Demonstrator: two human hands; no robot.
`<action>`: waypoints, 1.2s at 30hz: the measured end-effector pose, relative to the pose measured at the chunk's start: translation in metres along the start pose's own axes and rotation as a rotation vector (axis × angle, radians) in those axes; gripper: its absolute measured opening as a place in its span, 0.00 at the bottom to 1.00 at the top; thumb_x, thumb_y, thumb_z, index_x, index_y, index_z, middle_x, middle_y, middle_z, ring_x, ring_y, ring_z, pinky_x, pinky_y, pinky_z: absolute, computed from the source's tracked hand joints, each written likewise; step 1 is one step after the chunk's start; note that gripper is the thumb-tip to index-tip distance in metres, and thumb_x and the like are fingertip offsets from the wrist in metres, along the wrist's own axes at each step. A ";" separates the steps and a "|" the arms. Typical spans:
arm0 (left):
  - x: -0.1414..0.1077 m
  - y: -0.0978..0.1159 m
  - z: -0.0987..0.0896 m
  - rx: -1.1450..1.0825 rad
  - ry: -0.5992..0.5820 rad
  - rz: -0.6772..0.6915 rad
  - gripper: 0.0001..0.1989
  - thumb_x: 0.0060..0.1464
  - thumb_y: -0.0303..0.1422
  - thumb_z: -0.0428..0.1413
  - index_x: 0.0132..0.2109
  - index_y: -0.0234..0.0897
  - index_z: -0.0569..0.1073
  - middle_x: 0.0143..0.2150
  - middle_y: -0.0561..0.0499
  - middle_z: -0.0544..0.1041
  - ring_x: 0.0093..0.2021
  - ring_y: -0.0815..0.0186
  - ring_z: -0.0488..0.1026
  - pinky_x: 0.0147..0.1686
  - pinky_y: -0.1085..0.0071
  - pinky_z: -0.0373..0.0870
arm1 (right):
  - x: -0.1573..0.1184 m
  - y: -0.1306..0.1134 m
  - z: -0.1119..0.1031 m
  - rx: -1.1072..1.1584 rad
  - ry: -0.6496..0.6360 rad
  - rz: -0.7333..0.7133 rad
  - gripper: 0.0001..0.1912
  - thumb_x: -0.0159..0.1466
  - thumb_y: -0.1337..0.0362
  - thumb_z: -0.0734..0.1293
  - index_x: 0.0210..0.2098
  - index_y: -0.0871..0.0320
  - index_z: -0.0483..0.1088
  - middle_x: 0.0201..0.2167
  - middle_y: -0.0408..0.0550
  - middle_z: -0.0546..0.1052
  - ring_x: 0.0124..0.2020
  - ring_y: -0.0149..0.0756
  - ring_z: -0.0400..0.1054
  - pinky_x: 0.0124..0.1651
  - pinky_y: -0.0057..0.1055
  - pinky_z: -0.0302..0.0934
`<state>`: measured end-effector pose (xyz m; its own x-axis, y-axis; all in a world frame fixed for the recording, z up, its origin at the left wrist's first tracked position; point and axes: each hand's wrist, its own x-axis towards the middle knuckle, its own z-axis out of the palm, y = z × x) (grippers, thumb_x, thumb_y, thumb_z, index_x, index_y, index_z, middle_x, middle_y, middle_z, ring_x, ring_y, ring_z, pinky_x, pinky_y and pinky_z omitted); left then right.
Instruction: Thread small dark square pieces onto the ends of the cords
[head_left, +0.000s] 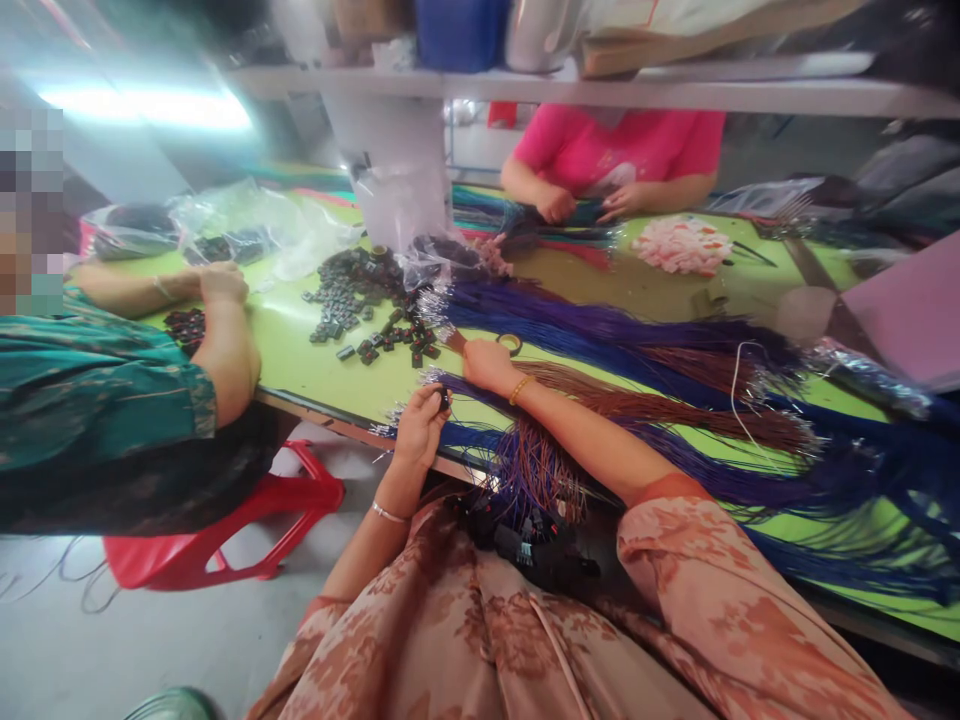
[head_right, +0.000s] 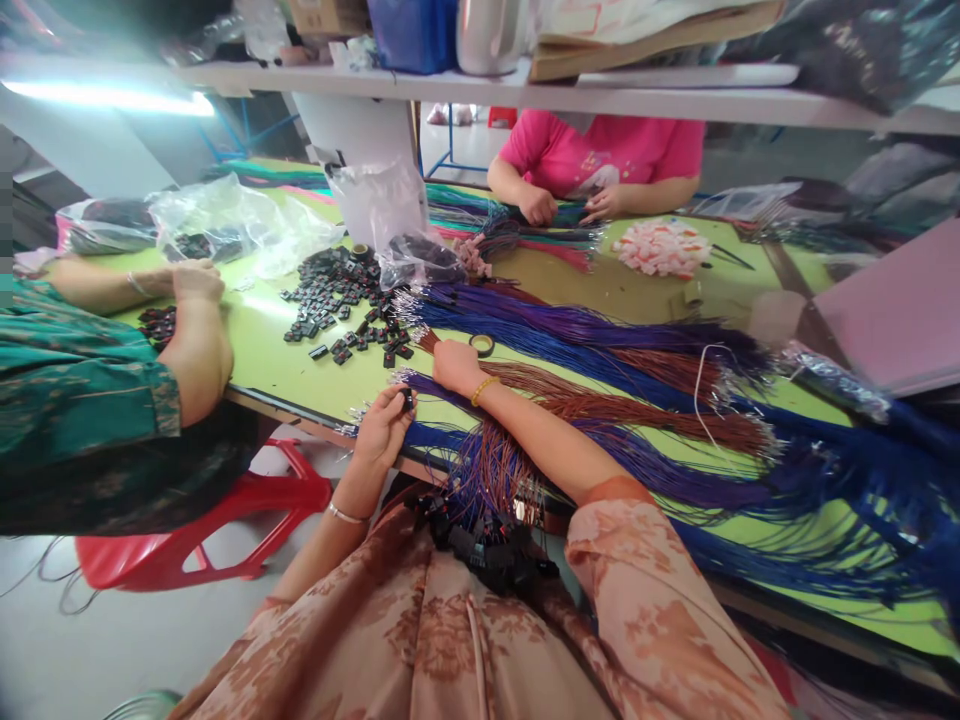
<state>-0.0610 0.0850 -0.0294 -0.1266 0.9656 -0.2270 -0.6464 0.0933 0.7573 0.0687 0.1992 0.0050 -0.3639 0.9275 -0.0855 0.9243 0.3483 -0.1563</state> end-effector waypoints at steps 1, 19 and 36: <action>0.000 0.000 0.000 -0.004 -0.001 0.002 0.12 0.44 0.30 0.65 0.38 0.36 0.75 0.36 0.51 0.76 0.35 0.72 0.73 0.36 0.75 0.68 | -0.001 0.001 0.000 0.001 0.015 -0.007 0.17 0.64 0.66 0.57 0.46 0.66 0.72 0.45 0.67 0.75 0.45 0.51 0.71 0.44 0.39 0.63; -0.002 -0.001 0.000 -0.011 -0.006 -0.013 0.12 0.44 0.30 0.65 0.38 0.36 0.74 0.35 0.51 0.75 0.36 0.71 0.73 0.37 0.74 0.67 | 0.010 0.009 -0.017 0.249 0.076 -0.076 0.10 0.60 0.67 0.60 0.35 0.62 0.73 0.36 0.54 0.79 0.36 0.39 0.70 0.39 0.29 0.58; -0.004 -0.002 -0.001 -0.019 -0.024 0.008 0.12 0.45 0.30 0.65 0.39 0.36 0.74 0.35 0.51 0.76 0.36 0.71 0.72 0.37 0.74 0.66 | -0.023 -0.015 -0.022 0.875 0.167 -0.303 0.06 0.53 0.66 0.63 0.24 0.63 0.69 0.21 0.41 0.71 0.24 0.26 0.59 0.29 0.23 0.51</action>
<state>-0.0605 0.0806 -0.0306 -0.1133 0.9719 -0.2062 -0.6598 0.0816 0.7470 0.0655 0.1760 0.0309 -0.4910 0.8451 0.2116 0.3528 0.4150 -0.8387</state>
